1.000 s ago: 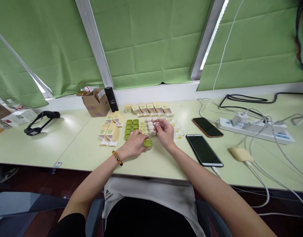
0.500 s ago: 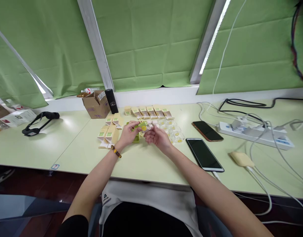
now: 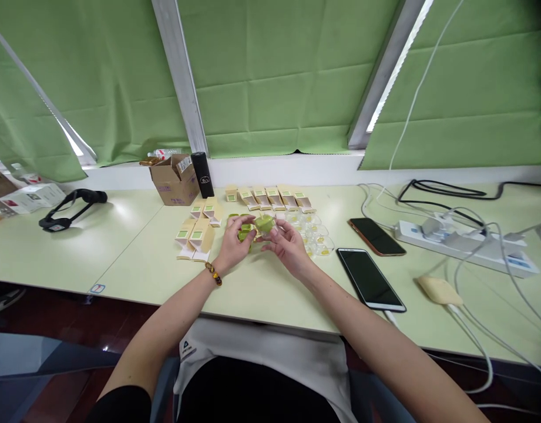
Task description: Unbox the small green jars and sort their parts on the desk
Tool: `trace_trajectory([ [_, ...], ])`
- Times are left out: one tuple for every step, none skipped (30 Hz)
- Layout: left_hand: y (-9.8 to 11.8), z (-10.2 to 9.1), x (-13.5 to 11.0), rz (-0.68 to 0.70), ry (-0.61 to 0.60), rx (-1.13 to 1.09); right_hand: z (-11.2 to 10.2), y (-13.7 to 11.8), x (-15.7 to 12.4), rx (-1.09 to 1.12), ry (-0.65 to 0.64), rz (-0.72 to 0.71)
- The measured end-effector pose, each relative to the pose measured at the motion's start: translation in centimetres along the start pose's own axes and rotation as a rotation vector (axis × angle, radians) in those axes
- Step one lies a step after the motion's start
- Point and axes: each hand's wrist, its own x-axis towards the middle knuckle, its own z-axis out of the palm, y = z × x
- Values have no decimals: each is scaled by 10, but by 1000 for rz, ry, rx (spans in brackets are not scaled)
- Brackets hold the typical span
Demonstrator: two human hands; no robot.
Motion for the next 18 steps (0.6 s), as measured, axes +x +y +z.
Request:
trace_trajectory([
  [0, -1, 0, -1, -2, -9, 0, 1, 0, -53, 38, -35],
  [0, -1, 0, 0, -9, -30, 1, 1, 1, -107, 73, -66],
  [0, -2, 0, -1, -19, -59, 1, 2, 1, -157, 103, -97],
  [-1, -3, 0, -2, -29, -91, 2, 3, 1, -203, 127, -128],
  [-2, -4, 1, -7, -40, -120, 2, 4, 0, -243, 141, -157],
  [-2, -4, 1, -13, -48, -141, 3, 5, 0, -281, 150, -183],
  [-2, -4, 1, -18, -55, -152, 4, 6, -1, -318, 154, -208],
  [-2, -4, 1, -20, -58, -157, 4, 6, -2, -354, 155, -233],
  [-1, -3, 1, -18, -57, -155, 5, 7, -3, -388, 155, -259],
  [0, -3, 0, -9, -50, -148, 5, 7, -5, -417, 152, -286],
  [2, -2, 0, 3, -37, -136, 6, 7, -6, -440, 148, -312],
  [4, -2, 0, 21, -22, -118, 6, 7, -7, -458, 141, -336],
  [6, -2, -1, 45, -4, -94, 6, 7, -7, -469, 133, -354],
  [8, -2, -1, 73, 16, -64, 6, 6, -7, -473, 127, -365],
  [9, -3, -2, 104, 35, -28, 6, 6, -8, -471, 120, -369],
  [11, -3, -2, 138, 50, 11, 7, 5, -8, -463, 113, -369],
  [11, -4, -2, 174, 60, 50, 6, 5, -8, -447, 105, -365],
  [12, -5, -2, 212, 66, 83, 6, 3, -7, -425, 95, -355],
])
